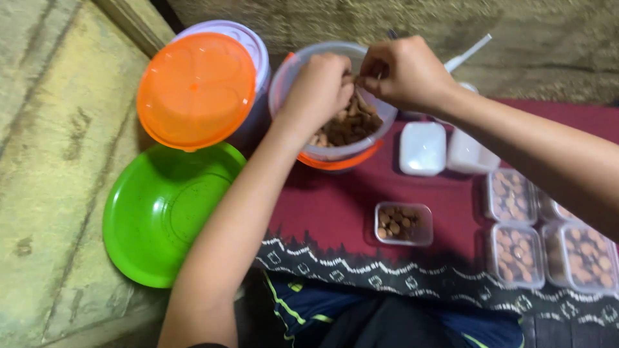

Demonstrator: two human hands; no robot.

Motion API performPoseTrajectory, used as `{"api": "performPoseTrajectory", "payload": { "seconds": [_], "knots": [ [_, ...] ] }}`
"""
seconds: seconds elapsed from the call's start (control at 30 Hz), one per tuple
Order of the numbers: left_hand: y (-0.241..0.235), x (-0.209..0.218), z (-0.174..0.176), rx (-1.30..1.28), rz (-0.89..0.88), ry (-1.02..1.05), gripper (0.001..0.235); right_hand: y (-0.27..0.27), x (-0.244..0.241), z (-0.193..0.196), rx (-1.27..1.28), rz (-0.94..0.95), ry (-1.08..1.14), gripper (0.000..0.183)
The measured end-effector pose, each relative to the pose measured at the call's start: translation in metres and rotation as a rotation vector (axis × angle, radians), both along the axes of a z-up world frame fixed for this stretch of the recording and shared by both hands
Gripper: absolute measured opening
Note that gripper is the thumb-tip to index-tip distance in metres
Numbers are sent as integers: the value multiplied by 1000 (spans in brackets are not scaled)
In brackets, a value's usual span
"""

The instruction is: Packaging incense cones into small plastic containers from a bulk bucket.

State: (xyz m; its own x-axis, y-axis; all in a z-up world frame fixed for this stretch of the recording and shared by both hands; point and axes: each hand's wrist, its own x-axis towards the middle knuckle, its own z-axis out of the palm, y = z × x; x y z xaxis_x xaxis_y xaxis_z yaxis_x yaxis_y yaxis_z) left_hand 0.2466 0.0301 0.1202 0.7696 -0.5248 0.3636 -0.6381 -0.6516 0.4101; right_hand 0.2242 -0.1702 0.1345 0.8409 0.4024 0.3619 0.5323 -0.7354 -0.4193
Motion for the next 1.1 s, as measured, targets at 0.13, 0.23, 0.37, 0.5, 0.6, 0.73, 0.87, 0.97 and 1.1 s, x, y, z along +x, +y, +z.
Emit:
{"api": "performPoseTrajectory", "payload": {
  "seconds": [0.13,0.23,0.37,0.5,0.6,0.73,0.87,0.97,1.1],
  "knots": [
    [-11,-52,35,-114,-113,-110,21,-11,-66,21,428,-15,226,12],
    [-23,-92,51,-203,-171,-176,20,-22,-106,23,681,54,301,14],
    [-38,-144,46,-248,-228,-160,18,-29,-162,11,743,-5,258,8],
    [-48,-178,28,-276,-276,-64,14,-40,-197,-12,741,-41,247,6],
    [-47,-197,7,-234,-263,2,19,-44,-216,-21,822,-15,267,7],
    [-38,-213,-32,-180,-242,38,18,-65,-232,-45,776,-75,333,4],
    [-31,-221,-72,-87,-274,123,23,-75,-242,-59,584,-219,479,11],
    [-32,-229,-82,-58,-301,129,25,-78,-247,-66,347,-273,442,18],
    [-36,-235,-98,20,-321,-31,24,-79,-251,-86,304,-312,430,25]
  ]
}}
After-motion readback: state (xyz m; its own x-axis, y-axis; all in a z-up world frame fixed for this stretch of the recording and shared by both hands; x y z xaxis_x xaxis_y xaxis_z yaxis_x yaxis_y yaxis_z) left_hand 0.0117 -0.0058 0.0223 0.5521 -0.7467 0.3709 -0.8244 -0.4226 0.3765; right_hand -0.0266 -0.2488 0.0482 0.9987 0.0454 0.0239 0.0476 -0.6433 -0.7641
